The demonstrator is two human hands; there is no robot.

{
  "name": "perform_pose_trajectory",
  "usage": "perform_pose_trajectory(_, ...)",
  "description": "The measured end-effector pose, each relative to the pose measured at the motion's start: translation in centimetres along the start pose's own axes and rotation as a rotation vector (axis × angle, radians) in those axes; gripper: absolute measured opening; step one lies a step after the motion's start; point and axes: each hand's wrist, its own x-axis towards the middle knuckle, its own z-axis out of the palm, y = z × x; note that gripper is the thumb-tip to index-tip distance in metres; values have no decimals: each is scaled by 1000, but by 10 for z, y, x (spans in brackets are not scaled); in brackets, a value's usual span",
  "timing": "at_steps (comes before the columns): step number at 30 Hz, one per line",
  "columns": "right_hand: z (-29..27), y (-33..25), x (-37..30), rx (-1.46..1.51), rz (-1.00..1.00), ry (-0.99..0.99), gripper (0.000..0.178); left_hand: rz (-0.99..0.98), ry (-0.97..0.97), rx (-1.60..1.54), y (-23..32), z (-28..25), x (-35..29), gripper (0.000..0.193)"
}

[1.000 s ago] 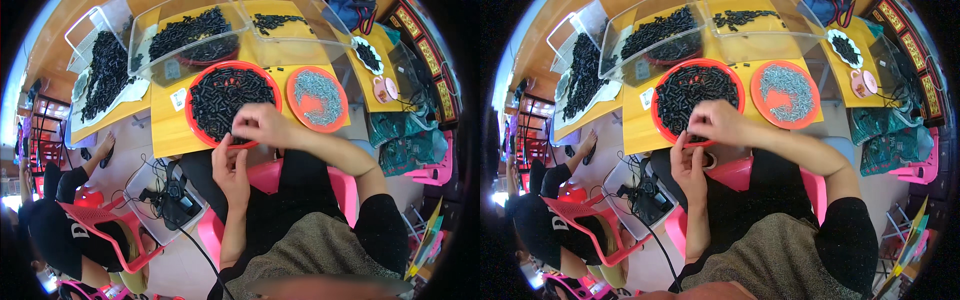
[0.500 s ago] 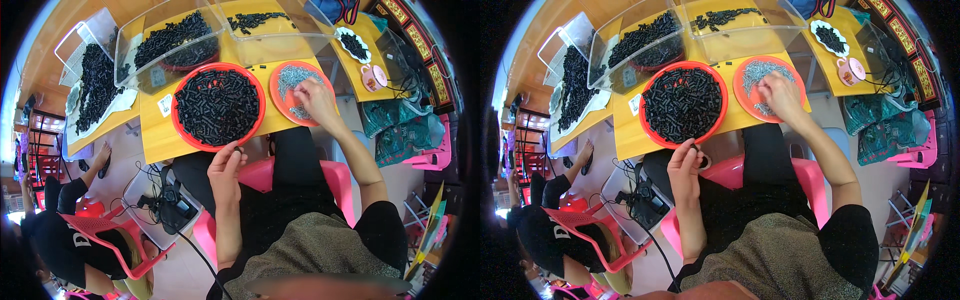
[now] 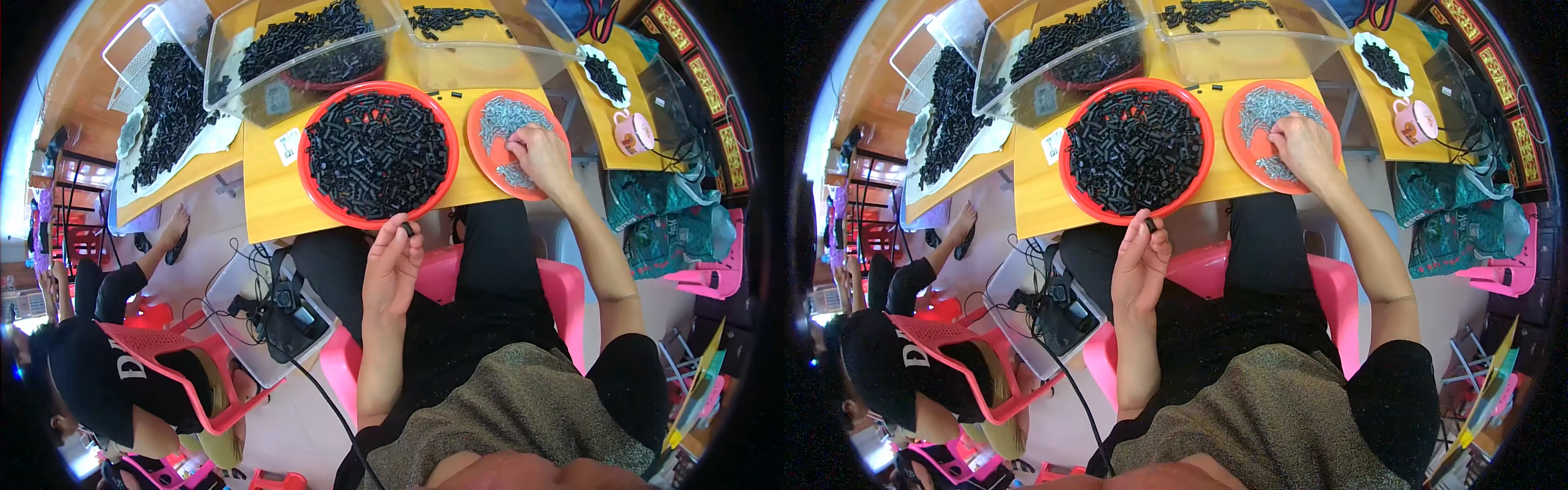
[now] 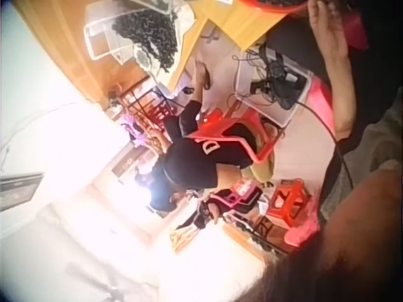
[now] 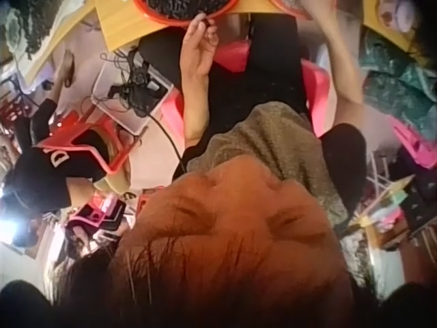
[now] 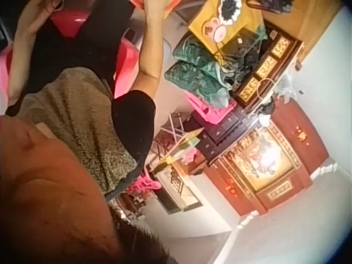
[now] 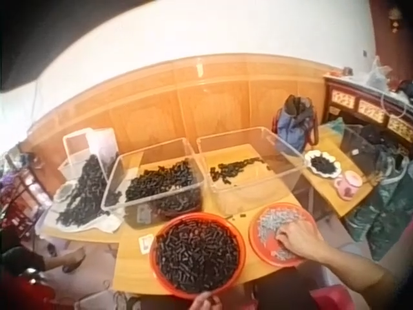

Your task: Manually assembling small silver rings onto black cylindrical components at a workbench.

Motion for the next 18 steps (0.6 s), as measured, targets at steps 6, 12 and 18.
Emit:
perform_pose_trajectory(6, -1, -6, -4, 60, -19, 19, 12, -2, 5, 1, 4, 2, 0, 28)
perform_pose_trajectory(12, -49, -95, -36, 611, -138, -230, 12, 34, 29, -7, 4, 0, -2, 28)
perform_pose_trajectory(18, -43, -138, -45, 788, -201, -445, 15, 63, 9, 28, 2, 6, -3, 25)
